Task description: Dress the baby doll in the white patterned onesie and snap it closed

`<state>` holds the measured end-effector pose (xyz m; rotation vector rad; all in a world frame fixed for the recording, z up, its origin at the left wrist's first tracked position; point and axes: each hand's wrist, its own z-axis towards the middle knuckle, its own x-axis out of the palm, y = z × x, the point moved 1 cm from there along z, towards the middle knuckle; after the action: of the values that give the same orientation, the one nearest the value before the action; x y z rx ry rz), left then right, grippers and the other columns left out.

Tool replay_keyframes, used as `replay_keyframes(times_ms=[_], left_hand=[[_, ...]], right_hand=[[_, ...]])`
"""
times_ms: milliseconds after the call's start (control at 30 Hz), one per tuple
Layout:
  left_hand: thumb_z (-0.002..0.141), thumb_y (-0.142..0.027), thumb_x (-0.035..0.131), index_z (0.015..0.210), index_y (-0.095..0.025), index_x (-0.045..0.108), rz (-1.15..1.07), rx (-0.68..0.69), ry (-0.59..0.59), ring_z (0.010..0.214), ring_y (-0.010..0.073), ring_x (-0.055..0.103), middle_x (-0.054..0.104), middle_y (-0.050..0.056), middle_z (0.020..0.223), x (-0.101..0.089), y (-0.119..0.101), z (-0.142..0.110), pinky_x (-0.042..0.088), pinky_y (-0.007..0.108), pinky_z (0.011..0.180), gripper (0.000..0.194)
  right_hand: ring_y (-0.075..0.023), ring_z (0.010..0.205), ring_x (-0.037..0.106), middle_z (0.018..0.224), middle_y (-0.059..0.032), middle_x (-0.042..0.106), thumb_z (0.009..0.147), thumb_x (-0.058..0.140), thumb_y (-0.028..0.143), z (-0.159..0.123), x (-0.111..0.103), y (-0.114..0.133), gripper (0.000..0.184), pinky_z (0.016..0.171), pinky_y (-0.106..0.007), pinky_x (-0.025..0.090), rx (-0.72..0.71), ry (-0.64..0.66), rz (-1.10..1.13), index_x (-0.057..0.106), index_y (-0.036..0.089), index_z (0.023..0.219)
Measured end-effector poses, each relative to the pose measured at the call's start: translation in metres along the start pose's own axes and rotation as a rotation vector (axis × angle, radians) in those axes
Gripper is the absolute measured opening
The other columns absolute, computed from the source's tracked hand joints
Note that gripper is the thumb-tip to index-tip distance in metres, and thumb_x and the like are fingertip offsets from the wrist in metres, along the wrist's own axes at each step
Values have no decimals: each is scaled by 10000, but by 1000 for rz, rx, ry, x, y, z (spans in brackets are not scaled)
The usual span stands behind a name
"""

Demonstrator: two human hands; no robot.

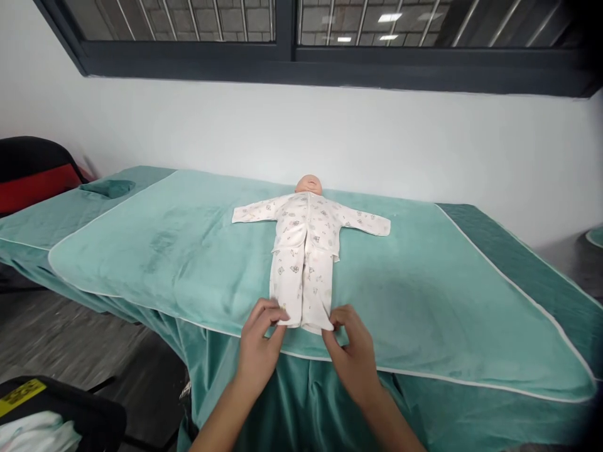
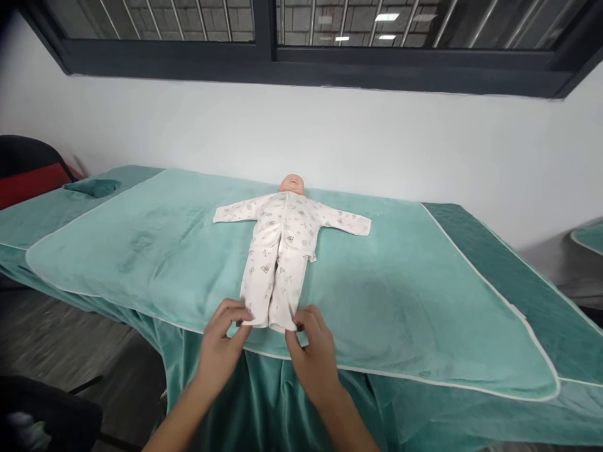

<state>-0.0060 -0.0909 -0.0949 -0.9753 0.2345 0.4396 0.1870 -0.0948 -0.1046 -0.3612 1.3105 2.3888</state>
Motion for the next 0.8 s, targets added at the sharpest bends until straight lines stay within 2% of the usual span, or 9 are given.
replay_keyframes(times_ms=[133, 200, 267, 333, 433, 500, 567, 667, 800], left_hand=[[912, -196, 555, 864, -254, 639, -36, -147, 87, 883, 198, 610, 612, 32, 903, -8, 15, -18, 495, 329, 788, 112], [927, -255, 537, 855, -254, 637, -92, -201, 75, 896, 214, 604, 614, 41, 913, -15, 20, -13, 491, 348, 807, 123], [942, -324, 534, 848, -247, 642, -142, -256, -14, 915, 214, 599, 618, 42, 920, -19, 26, 8, 485, 346, 832, 163], [941, -385, 557, 902, -239, 662, -180, -338, -133, 1008, 214, 604, 647, 43, 998, -15, 34, 42, 476, 337, 912, 183], [900, -468, 615, 1166, -237, 657, -298, -507, -158, 1204, 240, 580, 640, 68, 1285, 6, 49, 102, 449, 359, 1040, 355], [889, -523, 616, 1291, -239, 611, -415, -647, -122, 1266, 264, 570, 598, 85, 1407, 22, 58, 135, 450, 386, 1060, 492], [876, -550, 626, 1309, -240, 616, -464, -661, -56, 1280, 284, 577, 603, 91, 1423, 33, 61, 155, 449, 404, 1072, 533], [851, -511, 674, 1297, -255, 640, -485, -581, 51, 1252, 298, 608, 643, 81, 1382, 40, 61, 166, 468, 418, 1059, 515], [823, -412, 710, 1334, -253, 612, -597, -541, 91, 1221, 305, 634, 651, 79, 1375, 44, 59, 175, 517, 428, 1006, 543]], right_hand=[[-167, 790, 564, 870, -11, 577, 943, 594, 239, -8, -14, -21, 100, 691, -283, 450, 68, 351, -12, 538, 235, 860], [-168, 776, 571, 858, -16, 594, 968, 572, 321, 4, -27, -27, 143, 694, -288, 459, 120, 399, 45, 564, 232, 856], [-173, 779, 583, 843, -21, 609, 989, 521, 382, 31, -36, -32, 213, 731, -301, 476, 185, 297, 78, 577, 229, 851], [-205, 902, 621, 945, -47, 651, 967, 531, 459, 70, -35, -41, 243, 838, -339, 504, 280, 72, 77, 604, 230, 939], [-287, 1314, 513, 1407, -135, 541, 890, 577, 562, 130, -12, -62, 538, 1033, -420, 482, 473, -209, 125, 536, 222, 1305], [-310, 1417, 432, 1545, -140, 427, 889, 518, 636, 158, 10, -75, 707, 1104, -457, 444, 630, -202, 178, 439, 221, 1456], [-321, 1451, 396, 1587, -127, 385, 895, 471, 677, 172, 27, -83, 771, 1148, -482, 407, 671, -169, 201, 402, 213, 1507], [-306, 1491, 335, 1620, -85, 343, 894, 463, 701, 173, 39, -86, 803, 1178, -475, 385, 639, -130, 229, 389, 220, 1533], [-279, 1497, 330, 1639, -42, 308, 908, 473, 674, 177, 36, -87, 786, 1186, -474, 382, 554, -87, 268, 303, 285, 1569]])
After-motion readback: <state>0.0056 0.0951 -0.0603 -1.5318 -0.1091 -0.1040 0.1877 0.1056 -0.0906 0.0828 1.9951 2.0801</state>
